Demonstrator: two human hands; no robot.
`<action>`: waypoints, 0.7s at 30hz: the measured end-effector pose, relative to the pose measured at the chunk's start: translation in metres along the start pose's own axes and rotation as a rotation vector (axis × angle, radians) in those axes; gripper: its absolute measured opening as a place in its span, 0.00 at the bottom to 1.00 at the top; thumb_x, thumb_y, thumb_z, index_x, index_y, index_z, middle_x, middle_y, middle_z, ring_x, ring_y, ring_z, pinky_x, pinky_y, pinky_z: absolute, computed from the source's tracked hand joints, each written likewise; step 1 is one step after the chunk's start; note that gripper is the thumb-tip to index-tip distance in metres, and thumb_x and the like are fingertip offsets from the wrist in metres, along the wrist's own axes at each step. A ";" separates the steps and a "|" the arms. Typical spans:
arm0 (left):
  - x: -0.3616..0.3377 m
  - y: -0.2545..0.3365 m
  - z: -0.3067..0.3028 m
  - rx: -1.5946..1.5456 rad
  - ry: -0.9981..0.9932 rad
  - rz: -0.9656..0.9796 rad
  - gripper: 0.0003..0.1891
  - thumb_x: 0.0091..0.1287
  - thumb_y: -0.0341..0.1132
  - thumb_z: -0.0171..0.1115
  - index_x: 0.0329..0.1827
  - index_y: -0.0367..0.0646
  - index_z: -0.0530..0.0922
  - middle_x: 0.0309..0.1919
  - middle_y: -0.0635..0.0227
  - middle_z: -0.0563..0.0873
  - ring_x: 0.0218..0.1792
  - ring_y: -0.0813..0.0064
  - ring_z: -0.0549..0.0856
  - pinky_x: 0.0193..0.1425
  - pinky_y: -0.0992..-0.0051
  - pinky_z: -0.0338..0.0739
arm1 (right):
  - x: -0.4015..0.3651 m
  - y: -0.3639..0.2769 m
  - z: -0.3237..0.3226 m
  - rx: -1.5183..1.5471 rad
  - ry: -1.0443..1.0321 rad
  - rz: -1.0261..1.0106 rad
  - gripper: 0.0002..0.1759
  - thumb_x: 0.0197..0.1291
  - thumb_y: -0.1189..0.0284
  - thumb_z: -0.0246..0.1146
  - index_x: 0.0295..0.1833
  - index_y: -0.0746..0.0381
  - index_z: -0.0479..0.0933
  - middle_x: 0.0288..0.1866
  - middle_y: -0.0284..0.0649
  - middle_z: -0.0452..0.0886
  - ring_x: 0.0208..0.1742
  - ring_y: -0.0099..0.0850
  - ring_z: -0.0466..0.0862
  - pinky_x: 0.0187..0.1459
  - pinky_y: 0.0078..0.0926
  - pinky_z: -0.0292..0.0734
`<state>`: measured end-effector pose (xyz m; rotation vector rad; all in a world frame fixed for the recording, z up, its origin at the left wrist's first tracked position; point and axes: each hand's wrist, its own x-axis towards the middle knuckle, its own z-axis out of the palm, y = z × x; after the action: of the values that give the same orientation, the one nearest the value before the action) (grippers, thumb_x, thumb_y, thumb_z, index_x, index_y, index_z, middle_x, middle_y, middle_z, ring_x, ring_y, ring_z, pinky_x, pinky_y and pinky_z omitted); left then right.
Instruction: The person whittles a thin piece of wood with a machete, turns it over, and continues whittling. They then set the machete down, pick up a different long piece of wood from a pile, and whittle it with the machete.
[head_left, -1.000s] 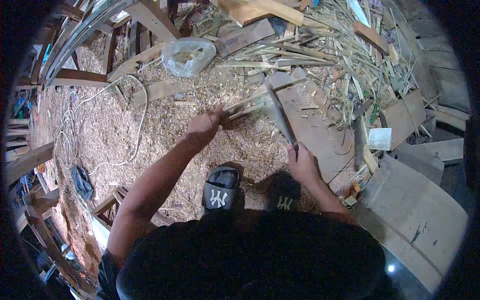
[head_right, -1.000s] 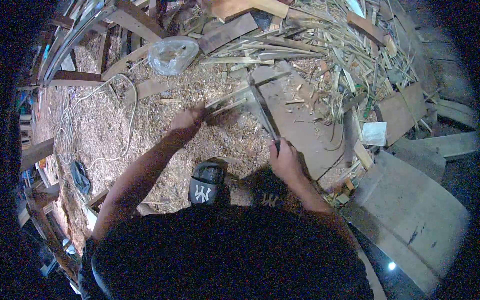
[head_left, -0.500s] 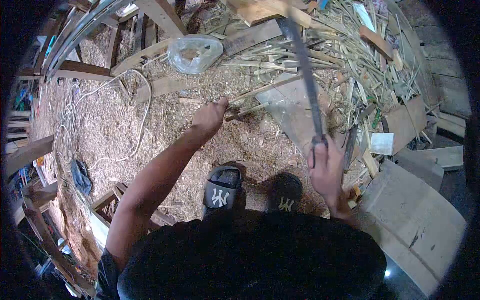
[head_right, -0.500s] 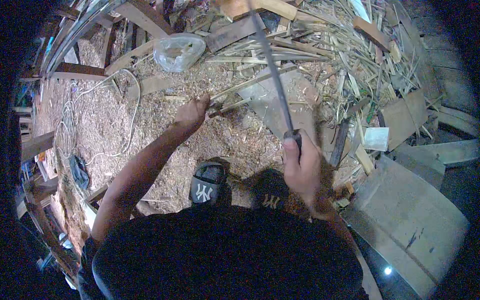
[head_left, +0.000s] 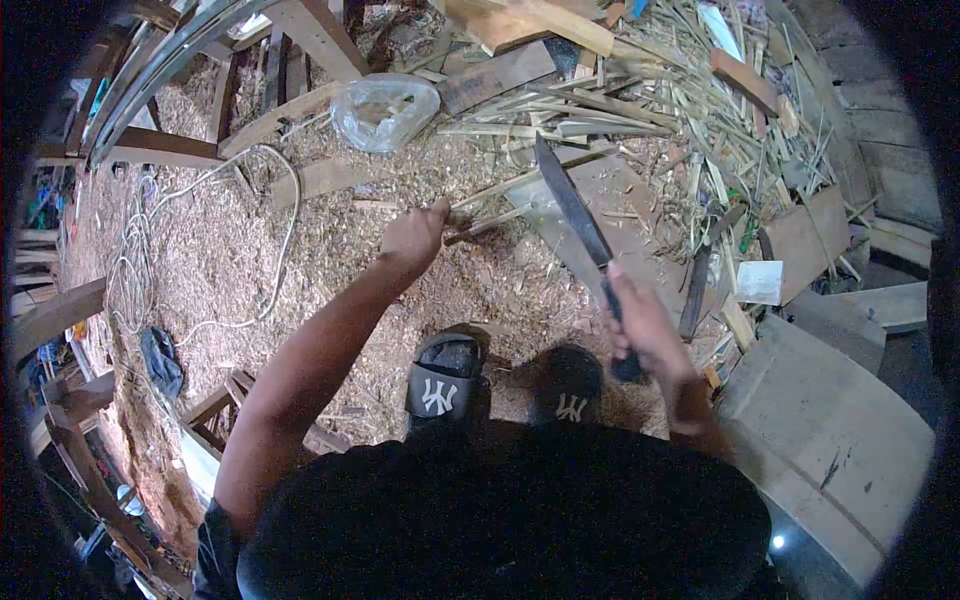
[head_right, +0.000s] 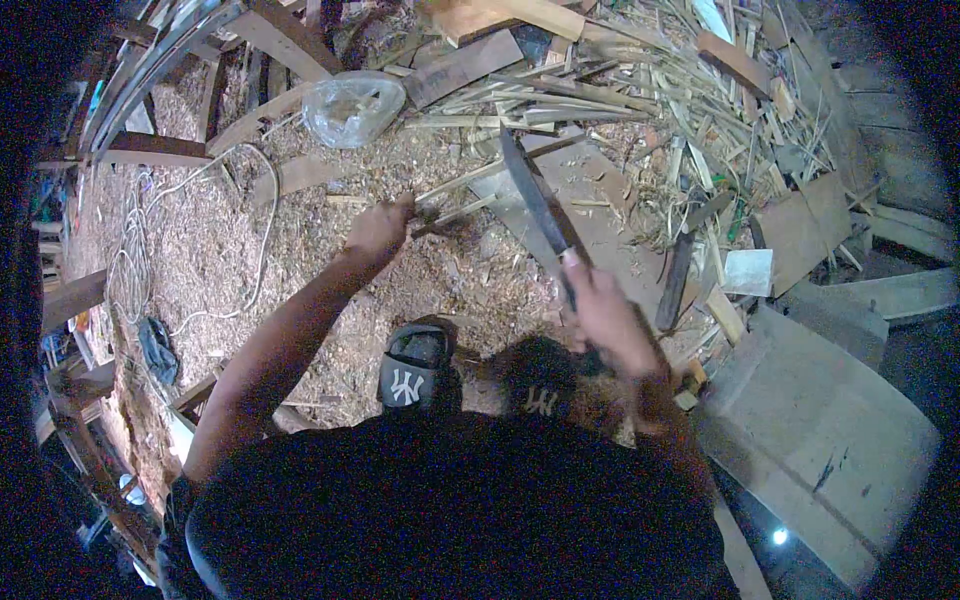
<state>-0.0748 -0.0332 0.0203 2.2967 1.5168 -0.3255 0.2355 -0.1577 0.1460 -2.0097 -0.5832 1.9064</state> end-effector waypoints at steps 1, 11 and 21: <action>-0.001 -0.001 0.001 -0.012 0.024 0.028 0.15 0.73 0.33 0.47 0.61 0.47 0.69 0.31 0.49 0.85 0.32 0.51 0.88 0.33 0.52 0.83 | -0.003 0.001 -0.010 -0.350 0.188 -0.265 0.27 0.75 0.51 0.48 0.36 0.66 0.71 0.17 0.39 0.68 0.18 0.30 0.73 0.24 0.32 0.68; -0.002 0.004 -0.003 0.049 -0.017 -0.016 0.12 0.73 0.34 0.47 0.57 0.46 0.70 0.32 0.50 0.85 0.33 0.51 0.88 0.32 0.54 0.83 | 0.045 0.058 0.017 -0.006 0.363 -1.178 0.25 0.74 0.52 0.50 0.40 0.66 0.73 0.23 0.40 0.75 0.26 0.28 0.79 0.29 0.27 0.73; -0.003 -0.001 0.008 -0.077 0.066 0.038 0.11 0.73 0.35 0.46 0.55 0.48 0.71 0.29 0.46 0.84 0.33 0.44 0.87 0.34 0.48 0.80 | -0.007 -0.013 0.003 -0.615 0.457 -0.648 0.33 0.74 0.48 0.48 0.26 0.65 0.71 0.16 0.40 0.71 0.18 0.30 0.75 0.23 0.32 0.69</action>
<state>-0.0767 -0.0384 0.0145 2.2931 1.4884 -0.1790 0.2312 -0.1502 0.1587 -2.0997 -1.5777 0.9088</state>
